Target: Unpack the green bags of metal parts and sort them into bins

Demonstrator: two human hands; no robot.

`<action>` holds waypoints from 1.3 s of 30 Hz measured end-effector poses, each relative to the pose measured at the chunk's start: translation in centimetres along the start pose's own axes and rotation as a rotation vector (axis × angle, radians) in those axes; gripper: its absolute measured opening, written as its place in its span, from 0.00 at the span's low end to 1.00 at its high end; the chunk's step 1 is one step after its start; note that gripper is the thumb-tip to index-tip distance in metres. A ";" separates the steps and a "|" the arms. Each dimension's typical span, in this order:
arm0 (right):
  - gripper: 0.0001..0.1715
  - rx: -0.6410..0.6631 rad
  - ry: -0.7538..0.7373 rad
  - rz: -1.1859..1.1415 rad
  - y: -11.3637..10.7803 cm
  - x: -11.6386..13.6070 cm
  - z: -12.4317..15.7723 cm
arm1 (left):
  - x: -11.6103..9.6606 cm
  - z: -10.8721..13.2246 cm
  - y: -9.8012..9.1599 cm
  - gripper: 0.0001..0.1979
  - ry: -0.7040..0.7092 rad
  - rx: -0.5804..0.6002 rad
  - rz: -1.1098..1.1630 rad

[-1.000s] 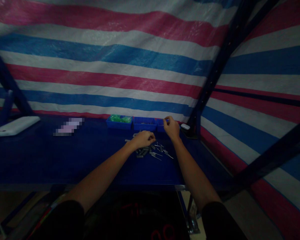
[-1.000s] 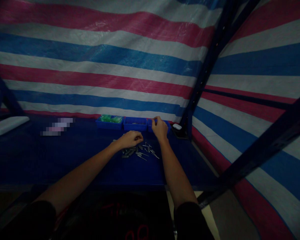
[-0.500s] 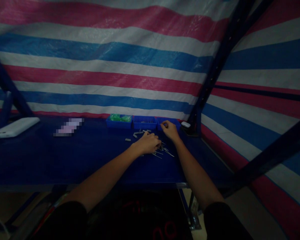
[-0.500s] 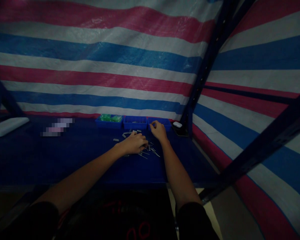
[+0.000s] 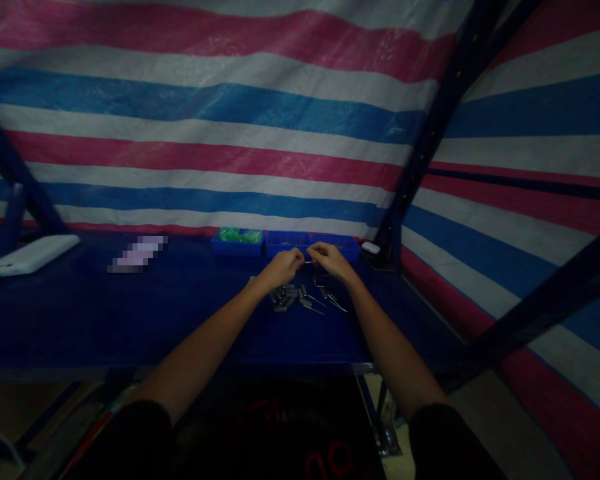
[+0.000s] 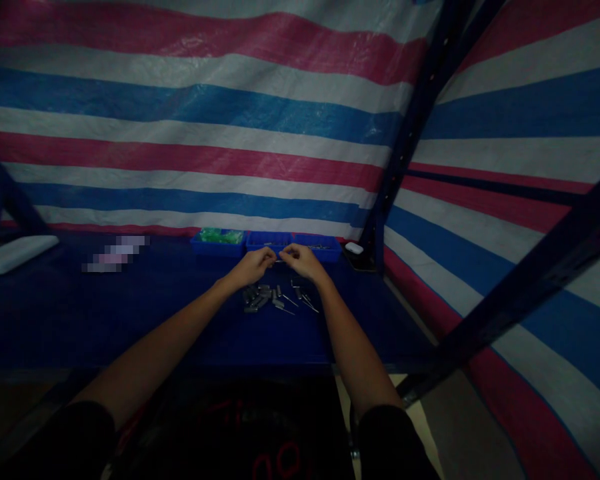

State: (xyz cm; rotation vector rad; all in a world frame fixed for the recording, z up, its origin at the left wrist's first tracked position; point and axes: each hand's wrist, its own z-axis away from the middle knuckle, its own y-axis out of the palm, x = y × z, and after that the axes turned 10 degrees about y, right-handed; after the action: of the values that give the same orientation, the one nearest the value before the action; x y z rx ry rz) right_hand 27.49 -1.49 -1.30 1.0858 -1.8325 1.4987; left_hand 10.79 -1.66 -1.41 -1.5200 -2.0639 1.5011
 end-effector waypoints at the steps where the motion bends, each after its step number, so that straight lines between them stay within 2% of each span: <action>1: 0.14 0.048 -0.017 -0.004 0.1 0.2 0.1 | 0.6 0.0 -0.2 0.07 -0.040 -0.043 0.030; 3: 0.11 0.094 -0.049 0.047 0.5 0.4 0.2 | 1.6 0.1 -0.5 0.07 -0.088 -0.106 0.078; 6: 0.09 0.080 -0.076 0.120 1.0 0.6 0.4 | 2.1 0.3 -0.5 0.07 -0.096 -0.160 0.116; 9: 0.09 0.065 -0.117 0.159 1.3 0.8 0.5 | 1.9 0.4 -0.4 0.07 -0.110 -0.187 0.131; 12: 0.11 0.025 -0.147 0.255 0.6 0.8 0.3 | 1.1 0.2 0.0 0.11 -0.183 -0.203 0.170; 15: 0.16 -0.225 -0.122 0.353 -1.3 -0.1 -0.2 | -0.1 0.1 0.9 0.18 -0.227 -0.128 0.162; 18: 0.17 -0.554 0.054 0.409 -3.2 -2.1 -0.8 | -1.8 0.0 2.1 0.17 -0.090 0.057 -0.006; 20: 0.18 -0.622 0.161 0.442 -3.9 -3.5 -1.0 | -2.8 -0.2 2.6 0.12 0.026 0.158 -0.158; 22: 0.21 -0.609 0.201 0.442 -3.8 -4.4 -1.1 | -3.6 -0.7 2.7 0.10 0.081 0.234 -0.281; 24: 0.21 -0.564 0.183 0.417 -3.2 -4.7 -1.1 | -4.0 -1.2 2.5 0.11 0.070 0.307 -0.345; 29: 0.19 -0.410 0.062 0.355 -1.4 -3.7 -1.1 | -4.6 -2.9 2.1 0.15 0.016 0.464 -0.357; 32: 0.18 -0.368 0.033 0.325 -1.2 -3.4 -1.1 | -5.4 -4.0 2.7 0.11 0.046 0.560 -0.370; 36: 0.18 -0.349 0.039 0.279 -1.3 -3.7 -1.3 | -5.9 -4.5 3.2 0.08 0.051 0.606 -0.434; 39: 0.19 -0.311 0.041 0.182 -1.2 -3.9 -1.5 | -4.3 -3.8 2.7 0.08 0.030 0.551 -0.353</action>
State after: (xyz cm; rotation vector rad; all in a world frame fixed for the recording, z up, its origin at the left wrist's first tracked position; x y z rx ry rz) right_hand 30.41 0.82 -3.44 0.7521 -2.0947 1.2645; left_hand 16.91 -2.84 -0.01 -0.9135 -1.5963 1.6896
